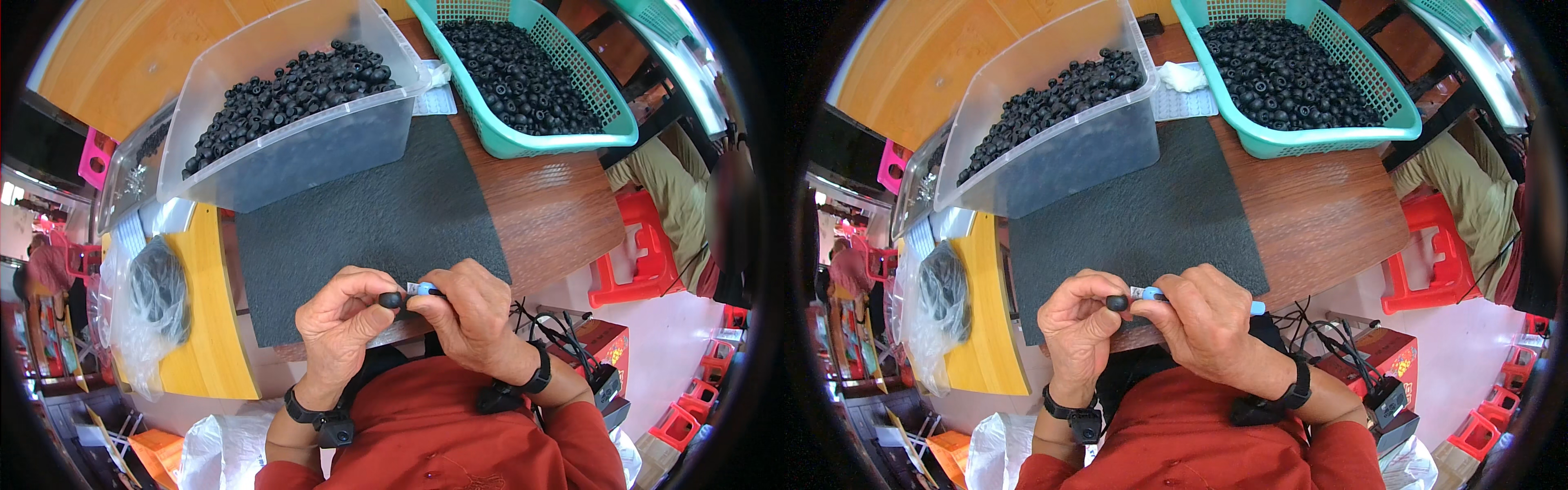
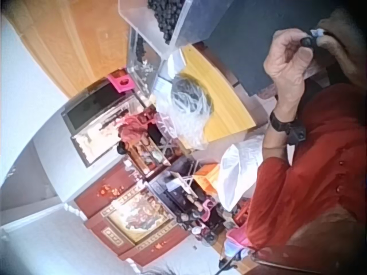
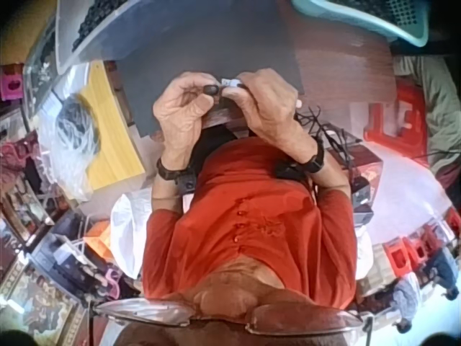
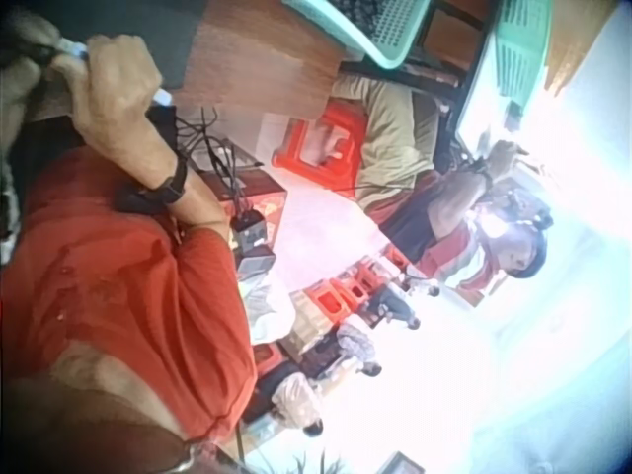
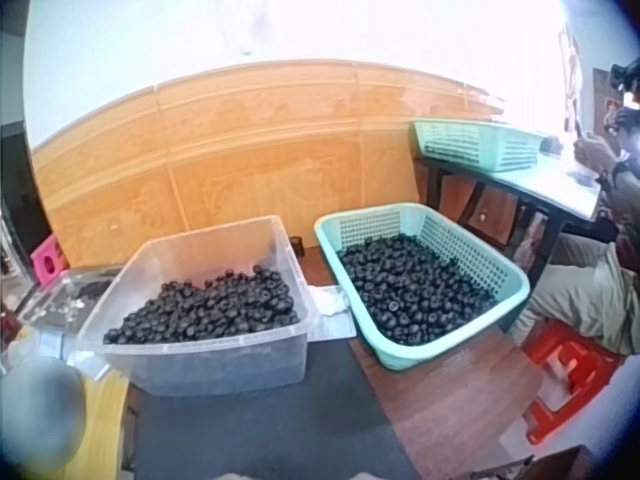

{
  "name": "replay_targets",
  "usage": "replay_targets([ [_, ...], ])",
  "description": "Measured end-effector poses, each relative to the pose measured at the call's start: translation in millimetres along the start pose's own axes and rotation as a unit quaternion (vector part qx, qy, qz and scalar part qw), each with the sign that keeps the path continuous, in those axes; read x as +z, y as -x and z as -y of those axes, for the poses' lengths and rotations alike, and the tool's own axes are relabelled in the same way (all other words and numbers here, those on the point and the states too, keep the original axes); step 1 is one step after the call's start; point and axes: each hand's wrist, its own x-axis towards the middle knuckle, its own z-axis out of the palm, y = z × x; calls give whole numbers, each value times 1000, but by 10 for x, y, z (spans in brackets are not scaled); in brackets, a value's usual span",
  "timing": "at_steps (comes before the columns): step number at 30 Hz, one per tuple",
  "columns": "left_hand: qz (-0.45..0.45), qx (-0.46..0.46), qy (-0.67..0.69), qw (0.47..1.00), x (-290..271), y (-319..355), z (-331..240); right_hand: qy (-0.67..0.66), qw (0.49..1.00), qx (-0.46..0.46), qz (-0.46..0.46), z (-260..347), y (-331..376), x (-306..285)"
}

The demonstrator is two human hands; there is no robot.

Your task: The person is assembling small black circular parts by inserting a smaller component into a larger one.

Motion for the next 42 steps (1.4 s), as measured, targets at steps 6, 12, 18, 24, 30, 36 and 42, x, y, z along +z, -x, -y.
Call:
replay_targets([
  [6,-19,-3,-43,999,109,-184,-100,54,998,24,-3,-85,43,18],
  [12,48,41,-185,981,682,-966,-211,92,995,36,30,-208,235,30],
  [18,73,228,-346,907,1214,-1781,-96,125,990,5,68,-264,278,-14],
  [24,48,316,-496,807,633,-1869,-526,122,991,12,60,-241,205,12],
  [30,61,83,-632,768,-358,-2131,-951,125,990,5,66,-221,196,0],
  [36,156,23,-708,688,-460,-2168,-893,120,991,6,62,-227,222,15],
  [42,153,58,-740,653,-424,-2183,-842,134,989,2,62,-220,228,15],
])
